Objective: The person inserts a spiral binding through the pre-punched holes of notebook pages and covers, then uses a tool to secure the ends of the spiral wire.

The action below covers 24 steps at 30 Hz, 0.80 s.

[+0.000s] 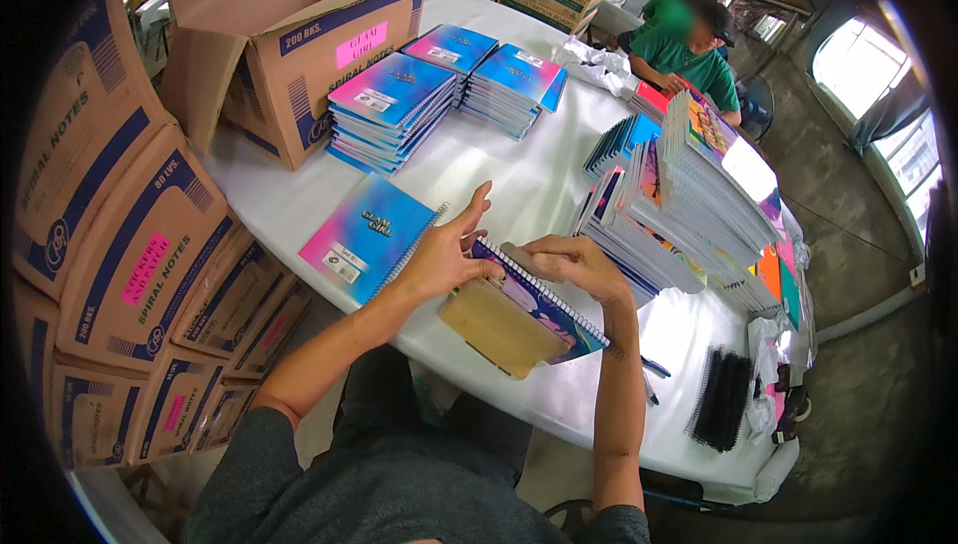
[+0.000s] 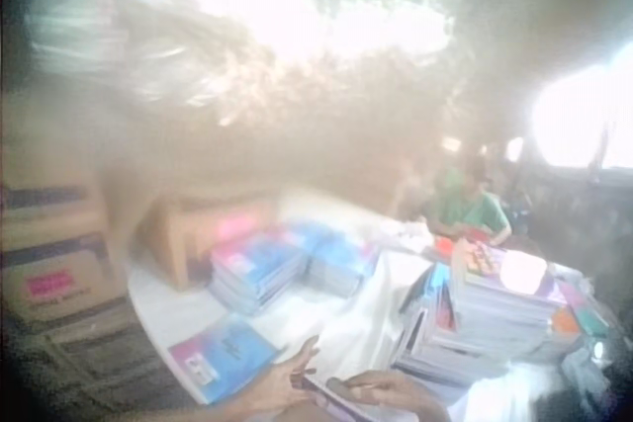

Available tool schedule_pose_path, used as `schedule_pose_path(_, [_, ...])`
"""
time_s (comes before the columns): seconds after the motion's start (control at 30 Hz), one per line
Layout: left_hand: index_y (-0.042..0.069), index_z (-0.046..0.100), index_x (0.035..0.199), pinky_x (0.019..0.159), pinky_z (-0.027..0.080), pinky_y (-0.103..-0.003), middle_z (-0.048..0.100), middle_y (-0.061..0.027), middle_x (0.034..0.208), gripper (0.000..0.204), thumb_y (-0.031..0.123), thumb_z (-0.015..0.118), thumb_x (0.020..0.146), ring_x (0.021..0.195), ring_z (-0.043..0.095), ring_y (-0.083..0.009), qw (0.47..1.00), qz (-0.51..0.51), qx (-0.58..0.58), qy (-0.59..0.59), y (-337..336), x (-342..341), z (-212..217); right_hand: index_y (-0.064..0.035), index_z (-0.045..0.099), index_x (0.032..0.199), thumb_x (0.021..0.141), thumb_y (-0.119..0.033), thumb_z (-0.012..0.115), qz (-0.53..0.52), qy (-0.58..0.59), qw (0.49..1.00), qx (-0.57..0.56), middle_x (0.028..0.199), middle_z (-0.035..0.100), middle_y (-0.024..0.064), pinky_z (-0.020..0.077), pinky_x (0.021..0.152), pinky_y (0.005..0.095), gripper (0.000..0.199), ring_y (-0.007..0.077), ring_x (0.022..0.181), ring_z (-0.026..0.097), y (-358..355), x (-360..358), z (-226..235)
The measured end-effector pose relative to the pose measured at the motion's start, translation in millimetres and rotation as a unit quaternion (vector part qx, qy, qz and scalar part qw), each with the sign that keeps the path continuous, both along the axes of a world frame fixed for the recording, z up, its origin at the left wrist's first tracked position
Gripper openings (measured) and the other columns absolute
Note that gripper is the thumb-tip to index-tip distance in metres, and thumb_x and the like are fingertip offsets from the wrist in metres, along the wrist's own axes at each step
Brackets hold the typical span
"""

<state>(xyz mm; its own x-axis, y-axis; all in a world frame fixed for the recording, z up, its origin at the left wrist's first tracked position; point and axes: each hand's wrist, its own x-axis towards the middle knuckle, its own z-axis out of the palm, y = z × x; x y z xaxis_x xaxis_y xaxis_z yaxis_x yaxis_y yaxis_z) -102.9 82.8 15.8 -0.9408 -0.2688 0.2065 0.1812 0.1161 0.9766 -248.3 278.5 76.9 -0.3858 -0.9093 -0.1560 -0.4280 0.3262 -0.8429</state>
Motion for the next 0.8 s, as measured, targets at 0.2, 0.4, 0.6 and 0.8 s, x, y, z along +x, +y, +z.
schedule_pose_path(0.2, [0.020, 0.026, 0.154, 0.077, 0.053, -0.030, 0.060, -0.0195, 0.130, 0.091, 0.030, 0.079, 0.081, 0.111, 0.064, -0.0226, 0.995, -0.003, -0.090, 0.038, -11, -4, -19, -0.0009, 0.066, 0.120, 0.089, -0.042, 0.063, -0.040, 0.006, 0.997, -0.064, 0.102, 0.069, 0.0094, 0.0450, 0.091, 0.0314, 0.052, 0.0191, 0.097, 0.060, 4, 5, 0])
schedule_pose_path(0.4, [0.015, 0.057, 0.137, 0.057, 0.045, -0.020, 0.068, -0.0019, 0.094, 0.052, 0.048, 0.056, 0.097, 0.070, 0.057, -0.0065, 0.973, -0.218, 0.029, -0.070, -14, -21, 10, -0.0006, 0.068, 0.116, 0.085, -0.033, 0.072, -0.214, 0.168, 0.961, -0.041, 0.102, 0.069, 0.0171, 0.0467, 0.093, 0.0351, 0.045, 0.0288, 0.098, 0.065, 71, 7, -50])
schedule_pose_path(0.6, [-0.001, 0.057, 0.132, 0.103, 0.043, -0.033, 0.059, -0.0105, 0.132, 0.045, 0.030, 0.057, 0.099, 0.122, 0.055, -0.0193, 0.977, -0.058, 0.052, 0.197, -38, 15, 130, -0.0129, 0.061, 0.129, 0.074, -0.046, 0.077, -0.259, 0.404, 0.874, 0.080, 0.146, 0.041, 0.0176, 0.0262, 0.110, 0.0549, 0.066, 0.0374, 0.138, 0.033, 139, 37, -85])
schedule_pose_path(0.8, [0.004, 0.045, 0.143, 0.109, 0.039, -0.045, 0.047, -0.0180, 0.144, 0.054, 0.010, 0.058, 0.091, 0.132, 0.049, -0.0272, 0.888, -0.228, -0.374, 0.143, 29, 61, 92, -0.0140, 0.046, 0.143, 0.087, -0.028, 0.069, -0.367, 0.444, 0.774, 0.262, 0.135, 0.047, 0.0243, 0.0323, 0.104, 0.0538, 0.062, 0.0368, 0.127, 0.043, 256, 73, -123])
